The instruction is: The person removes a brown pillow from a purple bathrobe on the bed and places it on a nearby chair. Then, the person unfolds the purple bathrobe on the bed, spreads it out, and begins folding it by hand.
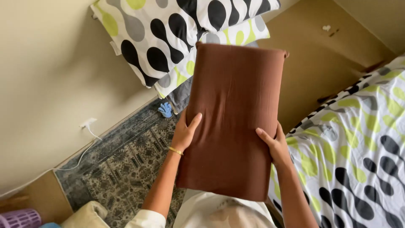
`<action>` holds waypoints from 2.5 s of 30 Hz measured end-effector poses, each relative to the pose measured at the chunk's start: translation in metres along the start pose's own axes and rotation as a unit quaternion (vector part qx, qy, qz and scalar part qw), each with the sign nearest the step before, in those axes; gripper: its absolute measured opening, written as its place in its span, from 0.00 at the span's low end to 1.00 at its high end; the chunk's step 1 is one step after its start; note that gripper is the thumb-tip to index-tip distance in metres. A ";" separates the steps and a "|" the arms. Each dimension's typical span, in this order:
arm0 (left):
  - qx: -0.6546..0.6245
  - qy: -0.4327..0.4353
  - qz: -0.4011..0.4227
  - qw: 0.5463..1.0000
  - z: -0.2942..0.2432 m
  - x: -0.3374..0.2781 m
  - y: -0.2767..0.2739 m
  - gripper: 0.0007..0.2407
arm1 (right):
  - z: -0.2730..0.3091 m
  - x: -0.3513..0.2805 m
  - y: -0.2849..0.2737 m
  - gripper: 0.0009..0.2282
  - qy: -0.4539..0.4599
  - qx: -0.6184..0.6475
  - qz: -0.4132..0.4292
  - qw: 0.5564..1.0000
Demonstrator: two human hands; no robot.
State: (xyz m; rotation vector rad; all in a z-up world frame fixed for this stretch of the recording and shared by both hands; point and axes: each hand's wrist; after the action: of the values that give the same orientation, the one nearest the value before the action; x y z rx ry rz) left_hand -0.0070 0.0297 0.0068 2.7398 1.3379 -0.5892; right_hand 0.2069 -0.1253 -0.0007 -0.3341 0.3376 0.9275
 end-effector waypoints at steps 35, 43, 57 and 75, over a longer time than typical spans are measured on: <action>0.323 0.070 0.173 0.928 -0.228 0.382 -0.253 0.38 | 0.260 0.223 0.235 0.47 -0.051 0.201 -0.133 0.969; 0.405 0.172 0.213 0.872 -0.267 0.466 -0.303 0.32 | 0.301 0.254 0.294 0.52 -0.043 0.135 -0.108 0.984; 0.551 0.330 0.122 0.756 -0.218 0.451 -0.249 0.28 | 0.227 0.282 0.268 0.41 -0.100 -0.092 -0.116 0.984; 0.273 0.309 0.559 0.719 -0.113 0.194 -0.020 0.30 | 0.056 0.032 0.140 0.21 -0.161 -0.031 -0.275 0.948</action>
State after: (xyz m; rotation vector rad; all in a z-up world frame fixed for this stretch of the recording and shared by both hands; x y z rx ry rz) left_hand 0.1220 0.2109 0.0465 3.5502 -0.8676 0.1092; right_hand 0.1173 -0.0008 0.0178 -0.3065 -0.0896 0.4298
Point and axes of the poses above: each hand's wrist, its own x-axis towards the middle knuckle, its own y-axis out of the palm, z = x × y, and after that the axes turned 11 degrees about z, right-handed
